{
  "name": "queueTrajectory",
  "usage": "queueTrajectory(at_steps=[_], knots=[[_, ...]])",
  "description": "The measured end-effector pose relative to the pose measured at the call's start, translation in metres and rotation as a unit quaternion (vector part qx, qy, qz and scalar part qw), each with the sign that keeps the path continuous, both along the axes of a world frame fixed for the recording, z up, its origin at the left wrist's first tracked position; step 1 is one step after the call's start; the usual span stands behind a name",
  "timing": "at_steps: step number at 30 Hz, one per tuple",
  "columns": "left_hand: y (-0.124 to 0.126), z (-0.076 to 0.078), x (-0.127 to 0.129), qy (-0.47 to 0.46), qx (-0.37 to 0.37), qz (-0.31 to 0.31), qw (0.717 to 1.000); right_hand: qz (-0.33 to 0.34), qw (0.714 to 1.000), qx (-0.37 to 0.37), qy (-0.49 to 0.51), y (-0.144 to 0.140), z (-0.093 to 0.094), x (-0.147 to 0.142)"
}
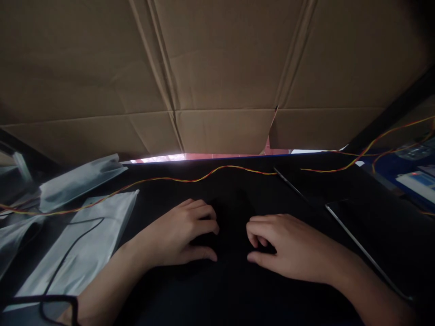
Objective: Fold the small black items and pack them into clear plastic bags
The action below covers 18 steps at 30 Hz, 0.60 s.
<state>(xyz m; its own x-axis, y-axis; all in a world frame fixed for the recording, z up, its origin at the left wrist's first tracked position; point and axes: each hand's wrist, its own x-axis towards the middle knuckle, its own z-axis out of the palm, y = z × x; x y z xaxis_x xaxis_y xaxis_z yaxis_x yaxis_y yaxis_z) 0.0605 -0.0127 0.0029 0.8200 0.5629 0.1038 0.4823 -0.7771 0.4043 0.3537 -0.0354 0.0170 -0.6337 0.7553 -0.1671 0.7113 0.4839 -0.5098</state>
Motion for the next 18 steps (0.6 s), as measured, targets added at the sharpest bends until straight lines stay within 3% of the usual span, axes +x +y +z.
queueTrajectory(at_steps=[3,6,10,13,15,18], knots=[[0.001,0.001,-0.001,-0.026,-0.017,0.0,1.0,-0.103,0.995,0.013,-0.011,0.011,0.007,0.001],[0.004,0.002,-0.004,-0.059,0.013,0.039,0.997,-0.23,0.97,0.056,-0.06,0.018,-0.001,-0.005],[0.009,0.003,-0.01,-0.085,0.078,0.12,0.986,-0.225,0.973,0.02,-0.049,0.018,-0.018,-0.009],[0.01,0.002,-0.013,-0.107,0.099,0.15,0.978,-0.237,0.971,0.031,-0.02,0.015,-0.014,-0.002],[0.009,0.002,-0.013,-0.111,0.099,0.164,0.975,-0.261,0.962,0.082,-0.026,0.01,-0.002,-0.001],[0.008,0.001,-0.011,-0.123,0.087,0.174,0.973,-0.273,0.932,0.231,-0.061,-0.004,0.016,-0.019]])
